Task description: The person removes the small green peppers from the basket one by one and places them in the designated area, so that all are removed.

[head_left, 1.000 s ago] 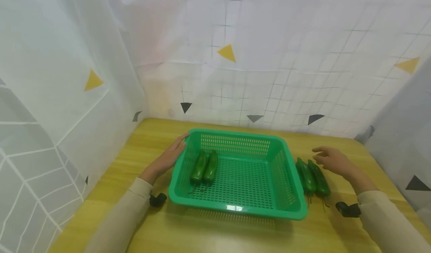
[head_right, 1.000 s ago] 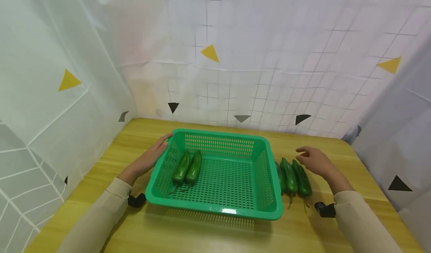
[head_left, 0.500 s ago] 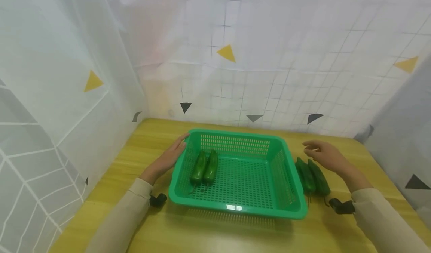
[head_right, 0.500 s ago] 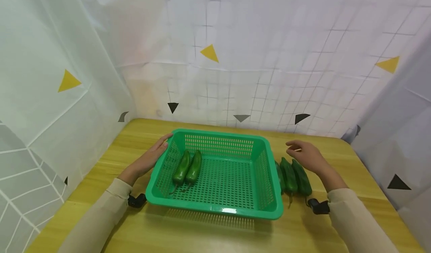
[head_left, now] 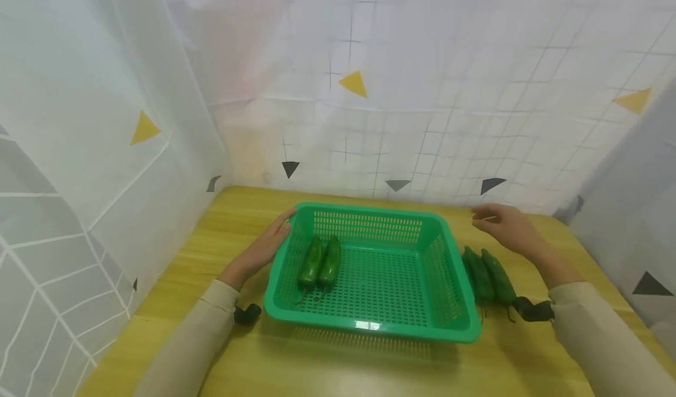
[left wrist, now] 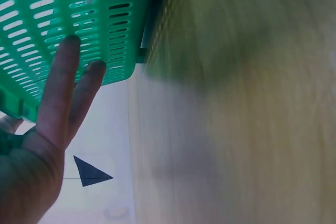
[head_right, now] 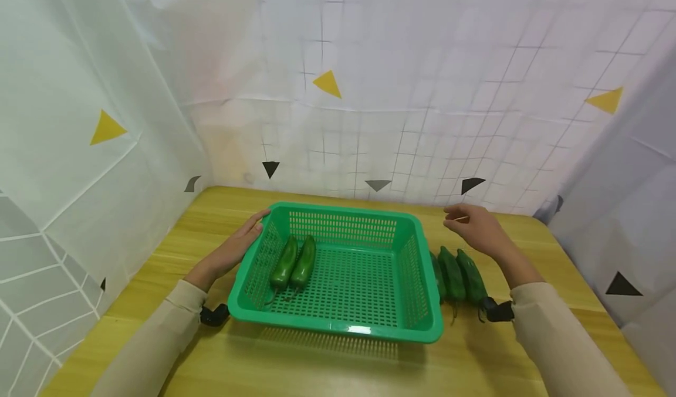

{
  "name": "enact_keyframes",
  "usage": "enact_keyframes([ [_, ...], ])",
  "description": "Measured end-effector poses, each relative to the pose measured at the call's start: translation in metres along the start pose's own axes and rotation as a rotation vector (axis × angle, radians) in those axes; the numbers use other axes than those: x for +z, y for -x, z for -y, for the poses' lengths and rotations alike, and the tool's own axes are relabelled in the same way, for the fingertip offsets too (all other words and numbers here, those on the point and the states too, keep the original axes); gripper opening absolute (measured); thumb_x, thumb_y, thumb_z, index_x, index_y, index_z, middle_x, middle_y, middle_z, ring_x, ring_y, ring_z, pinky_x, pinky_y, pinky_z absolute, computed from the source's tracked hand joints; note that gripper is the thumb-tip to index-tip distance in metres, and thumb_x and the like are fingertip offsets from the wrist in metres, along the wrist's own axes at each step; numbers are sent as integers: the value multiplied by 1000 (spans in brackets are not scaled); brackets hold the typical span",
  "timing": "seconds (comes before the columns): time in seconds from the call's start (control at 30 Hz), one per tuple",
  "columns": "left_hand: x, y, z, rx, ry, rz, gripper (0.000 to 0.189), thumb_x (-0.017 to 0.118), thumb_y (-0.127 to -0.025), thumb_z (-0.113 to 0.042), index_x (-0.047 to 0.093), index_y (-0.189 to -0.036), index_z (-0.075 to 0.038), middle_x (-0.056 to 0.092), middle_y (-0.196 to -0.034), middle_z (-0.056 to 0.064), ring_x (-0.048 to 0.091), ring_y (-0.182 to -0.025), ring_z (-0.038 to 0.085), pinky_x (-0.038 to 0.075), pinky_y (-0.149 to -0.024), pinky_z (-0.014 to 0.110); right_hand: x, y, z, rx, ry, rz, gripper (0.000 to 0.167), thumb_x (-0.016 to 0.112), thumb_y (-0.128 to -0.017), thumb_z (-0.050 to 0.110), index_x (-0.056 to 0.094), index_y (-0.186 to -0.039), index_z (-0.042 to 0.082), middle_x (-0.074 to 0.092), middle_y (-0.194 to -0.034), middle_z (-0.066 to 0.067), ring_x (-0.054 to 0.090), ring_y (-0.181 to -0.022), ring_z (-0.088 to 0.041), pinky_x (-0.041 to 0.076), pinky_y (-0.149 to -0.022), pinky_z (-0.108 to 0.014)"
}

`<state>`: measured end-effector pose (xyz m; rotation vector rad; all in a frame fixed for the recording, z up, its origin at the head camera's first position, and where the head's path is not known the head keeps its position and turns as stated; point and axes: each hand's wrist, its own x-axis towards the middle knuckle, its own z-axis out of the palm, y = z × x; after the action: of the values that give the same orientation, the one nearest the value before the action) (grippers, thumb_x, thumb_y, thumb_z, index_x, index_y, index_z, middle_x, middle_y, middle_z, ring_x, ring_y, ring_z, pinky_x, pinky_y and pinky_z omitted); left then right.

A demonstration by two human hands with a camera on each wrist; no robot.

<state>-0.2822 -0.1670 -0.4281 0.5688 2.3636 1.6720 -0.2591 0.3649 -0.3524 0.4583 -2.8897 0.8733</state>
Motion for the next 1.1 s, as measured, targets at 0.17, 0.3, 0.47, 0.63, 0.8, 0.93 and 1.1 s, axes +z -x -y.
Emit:
enact_keyframes([
  [0.17, 0, 0, 0, 0, 1, -6, 52, 30, -112, -45, 21, -162, -32, 22, -164, 6, 25, -147, 34, 24, -114, 63, -6, -4, 14, -16, 1, 3, 40, 57, -106, 18, 57, -135, -8, 64, -123, -30, 62, -111, -49, 52, -87, -61],
  [0.3, -1, 0, 0, 9, 8, 1, 53, 29, -112, -44, 20, -162, -31, 22, -164, 6, 25, -147, 33, 24, -115, 62, -6, -7, 25, -27, -15, 7, 39, 58, -105, 18, 57, -135, -8, 64, -124, -30, 62, -112, -49, 51, -89, -61],
  [0.47, -1, -1, 1, 15, 18, -3, 52, 29, -112, -43, 21, -162, -30, 24, -164, 7, 27, -146, 34, 25, -114, 62, -4, -11, 36, -37, -20, 8, 40, 59, -105, 19, 57, -136, -6, 64, -124, -28, 63, -112, -47, 51, -90, -61],
  [0.63, 0, -1, 1, 13, 35, 11, 53, 29, -112, -43, 20, -163, -29, 23, -163, 8, 28, -145, 34, 26, -114, 62, -4, -16, 45, -47, -22, 12, 41, 59, -105, 19, 57, -137, -7, 64, -125, -28, 63, -113, -47, 51, -90, -61],
  [0.8, -1, 0, 1, 0, 29, 13, 53, 28, -112, -46, 20, -162, -33, 26, -161, 7, 31, -143, 34, 28, -112, 62, -6, -22, 55, -60, -12, 11, 40, 59, -105, 19, 57, -136, -6, 64, -126, -28, 62, -114, -46, 50, -91, -61],
  [0.93, -1, -1, 2, 11, 24, 11, 52, 27, -112, -45, 20, -162, -32, 24, -163, 6, 29, -144, 33, 27, -113, 62, -6, -25, 65, -68, -24, 12, 39, 59, -105, 17, 57, -136, -6, 63, -128, -28, 62, -116, -45, 50, -92, -60],
  [1.1, 0, -2, 4, 18, 19, 12, 53, 28, -112, -44, 20, -163, -31, 21, -164, 6, 25, -147, 34, 24, -114, 63, -2, -29, 75, -98, -51, 8, 38, 61, -104, 15, 58, -134, -8, 64, -126, -29, 63, -114, -45, 52, -91, -58],
])
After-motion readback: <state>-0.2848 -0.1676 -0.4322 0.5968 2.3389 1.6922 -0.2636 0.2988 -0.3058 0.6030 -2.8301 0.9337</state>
